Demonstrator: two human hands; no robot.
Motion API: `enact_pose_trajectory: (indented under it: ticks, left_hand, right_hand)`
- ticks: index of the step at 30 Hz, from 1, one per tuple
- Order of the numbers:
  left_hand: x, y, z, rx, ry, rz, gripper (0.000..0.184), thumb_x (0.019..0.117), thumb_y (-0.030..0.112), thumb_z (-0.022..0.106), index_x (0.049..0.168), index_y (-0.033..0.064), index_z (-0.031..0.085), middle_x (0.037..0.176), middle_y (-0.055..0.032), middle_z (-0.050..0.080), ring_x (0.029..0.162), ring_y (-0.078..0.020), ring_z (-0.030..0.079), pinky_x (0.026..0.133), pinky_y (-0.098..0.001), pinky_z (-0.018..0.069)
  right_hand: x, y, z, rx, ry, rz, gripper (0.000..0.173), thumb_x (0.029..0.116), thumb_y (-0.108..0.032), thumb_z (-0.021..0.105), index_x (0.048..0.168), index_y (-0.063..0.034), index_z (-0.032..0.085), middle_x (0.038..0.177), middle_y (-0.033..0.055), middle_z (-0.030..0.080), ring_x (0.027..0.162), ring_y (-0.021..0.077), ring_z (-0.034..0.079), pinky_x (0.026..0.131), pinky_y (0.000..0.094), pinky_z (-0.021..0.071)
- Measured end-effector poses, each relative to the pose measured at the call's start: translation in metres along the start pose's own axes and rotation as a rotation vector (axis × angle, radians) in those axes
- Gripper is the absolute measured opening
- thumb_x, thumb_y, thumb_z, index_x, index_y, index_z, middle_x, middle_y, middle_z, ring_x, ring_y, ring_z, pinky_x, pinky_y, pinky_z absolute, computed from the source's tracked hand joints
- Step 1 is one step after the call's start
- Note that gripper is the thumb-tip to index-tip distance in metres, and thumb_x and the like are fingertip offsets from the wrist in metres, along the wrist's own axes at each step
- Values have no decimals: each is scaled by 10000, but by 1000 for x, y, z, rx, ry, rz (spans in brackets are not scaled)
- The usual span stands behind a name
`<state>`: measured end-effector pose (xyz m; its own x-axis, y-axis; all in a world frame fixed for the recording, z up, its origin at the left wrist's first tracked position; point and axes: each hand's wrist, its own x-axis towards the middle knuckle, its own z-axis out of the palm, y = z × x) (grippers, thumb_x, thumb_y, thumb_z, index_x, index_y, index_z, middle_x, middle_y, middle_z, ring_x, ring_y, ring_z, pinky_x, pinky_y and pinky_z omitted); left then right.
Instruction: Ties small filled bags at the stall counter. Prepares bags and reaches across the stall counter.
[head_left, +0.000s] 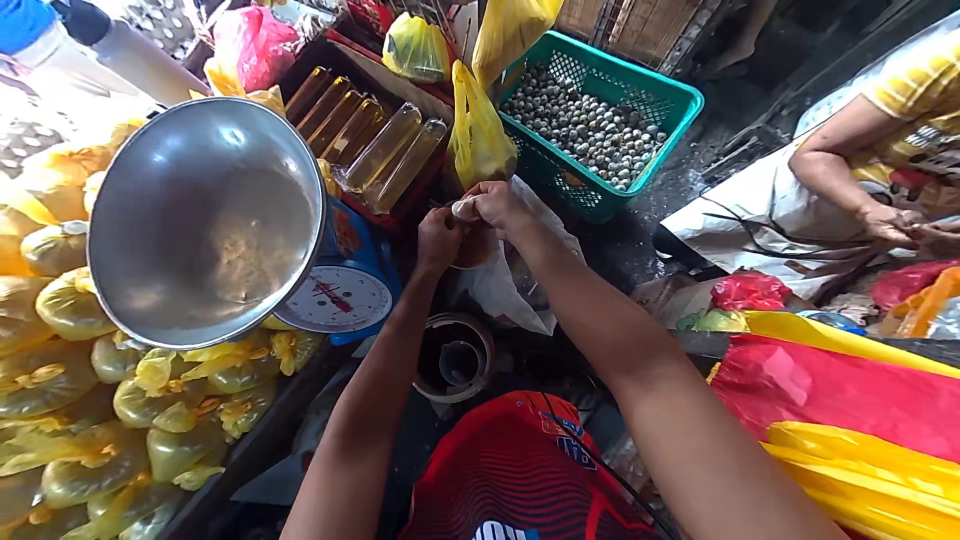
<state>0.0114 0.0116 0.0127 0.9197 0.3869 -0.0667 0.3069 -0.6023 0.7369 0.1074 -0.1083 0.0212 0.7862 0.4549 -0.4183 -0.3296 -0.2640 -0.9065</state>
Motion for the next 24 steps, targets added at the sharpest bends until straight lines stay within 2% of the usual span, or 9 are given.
enact_pose_trajectory:
  ticks: [3, 4, 5, 6, 8, 12, 14, 18, 24]
  left_hand:
    - [-4, -3, -8, -13, -32, 115, 379, 942, 284, 727, 1254, 70, 704, 1167, -121, 725, 1116, -215, 686, 1034, -446, 534]
    - [-5, -2, -9, -2, -7, 138, 348, 949, 272, 714, 1237, 75, 715, 1135, -106, 739, 1087, -201, 699, 1017, -441, 547]
    - [-6, 0, -10, 24, 33, 147, 282, 956, 272, 711, 1154, 73, 739, 1064, -97, 754, 1025, -197, 717, 975, -445, 562]
    - [-8, 1, -9, 45, 79, 146, 241, 960, 274, 710, 1061, 58, 747, 990, -103, 756, 963, -210, 725, 930, -458, 569]
    - [-10, 0, -7, 36, 146, 133, 234, 970, 271, 702, 1001, 45, 750, 940, -110, 755, 922, -220, 730, 902, -466, 574]
    - [-8, -7, -3, -139, 219, 93, 132, 954, 180, 706, 992, 76, 777, 945, -55, 761, 897, -125, 717, 879, -378, 581]
    - [-8, -7, -2, -178, 231, 63, 117, 939, 147, 709, 997, 77, 783, 948, -49, 765, 892, -116, 718, 876, -368, 585]
    - [-8, -6, 2, -263, 253, -29, 87, 911, 152, 746, 955, 88, 788, 869, -29, 765, 802, -104, 715, 805, -367, 593]
    - [-5, 2, 3, -244, 274, -75, 123, 872, 172, 794, 976, 108, 793, 911, -16, 753, 835, -101, 705, 818, -344, 588]
  right_hand:
    - [-2, -9, -4, -237, -29, -86, 193, 927, -80, 600, 1049, -81, 749, 990, 106, 749, 901, 207, 722, 813, 468, 598]
    - [-2, -13, -4, -306, -31, -110, 204, 915, -86, 597, 1039, -101, 758, 985, 96, 752, 909, 208, 720, 818, 486, 590]
    - [-2, -17, -3, -357, -31, -123, 209, 905, -93, 599, 1034, -115, 763, 987, 92, 754, 927, 216, 718, 832, 510, 580]
    - [-4, -22, -2, -375, -38, -131, 209, 908, -91, 599, 1034, -119, 762, 987, 89, 753, 931, 215, 718, 836, 508, 581]
    - [-7, -29, 3, -351, -46, -137, 208, 915, -71, 592, 1030, -104, 762, 980, 86, 756, 917, 200, 721, 840, 480, 586]
    - [-7, -26, 9, -130, -52, -125, 205, 914, -2, 569, 1021, -46, 738, 943, 92, 751, 846, 174, 718, 784, 407, 602]
    - [-7, -23, 11, -60, -73, -100, 174, 924, 5, 580, 1044, -22, 703, 935, 107, 739, 823, 178, 710, 761, 388, 600]
    - [-7, -18, 11, 28, -120, -58, 153, 911, -22, 660, 1063, -11, 658, 909, 106, 717, 785, 170, 689, 725, 357, 591]
    - [-1, -11, 5, 122, -146, -13, 157, 936, -1, 598, 1085, -24, 642, 893, 98, 706, 778, 167, 682, 703, 351, 587]
